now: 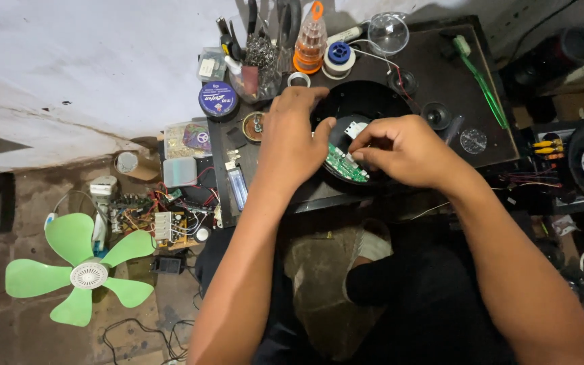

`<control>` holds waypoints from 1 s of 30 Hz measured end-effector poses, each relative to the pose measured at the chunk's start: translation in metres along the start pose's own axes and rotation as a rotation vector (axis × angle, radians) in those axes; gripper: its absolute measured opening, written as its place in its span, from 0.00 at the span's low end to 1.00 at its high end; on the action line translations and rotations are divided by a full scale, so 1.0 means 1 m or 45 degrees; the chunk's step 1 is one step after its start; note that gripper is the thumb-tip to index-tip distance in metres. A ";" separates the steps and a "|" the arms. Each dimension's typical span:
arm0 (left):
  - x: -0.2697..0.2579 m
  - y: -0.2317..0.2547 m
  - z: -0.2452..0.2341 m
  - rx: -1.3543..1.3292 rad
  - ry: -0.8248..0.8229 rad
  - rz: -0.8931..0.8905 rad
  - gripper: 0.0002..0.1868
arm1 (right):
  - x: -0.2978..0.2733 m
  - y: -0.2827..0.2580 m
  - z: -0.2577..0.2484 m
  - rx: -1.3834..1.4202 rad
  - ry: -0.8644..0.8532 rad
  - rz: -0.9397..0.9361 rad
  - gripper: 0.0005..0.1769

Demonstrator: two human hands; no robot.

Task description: Routing and connecting wire harnesses to a circuit board and seating it inside a device housing.

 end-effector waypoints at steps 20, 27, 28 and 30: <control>0.014 -0.005 0.019 0.087 -0.148 -0.356 0.19 | -0.003 -0.013 0.009 -0.356 -0.035 -0.071 0.03; 0.009 0.005 0.020 0.097 -0.094 -0.418 0.19 | -0.003 -0.013 0.010 -0.366 -0.045 -0.084 0.02; 0.009 0.007 0.016 0.096 -0.094 -0.419 0.19 | -0.003 -0.011 0.010 -0.366 -0.046 -0.084 0.02; 0.009 0.011 0.010 0.101 -0.102 -0.422 0.19 | -0.004 -0.008 0.010 -0.383 -0.055 -0.107 0.02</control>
Point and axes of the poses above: each hand's wrist, its own x-axis towards the middle knuckle, its own z-axis out of the palm, y = z × x, the point moved 1 cm from there along x, towards the middle knuckle, and after that the axes turned 12 degrees about x, right-handed, at the moved point
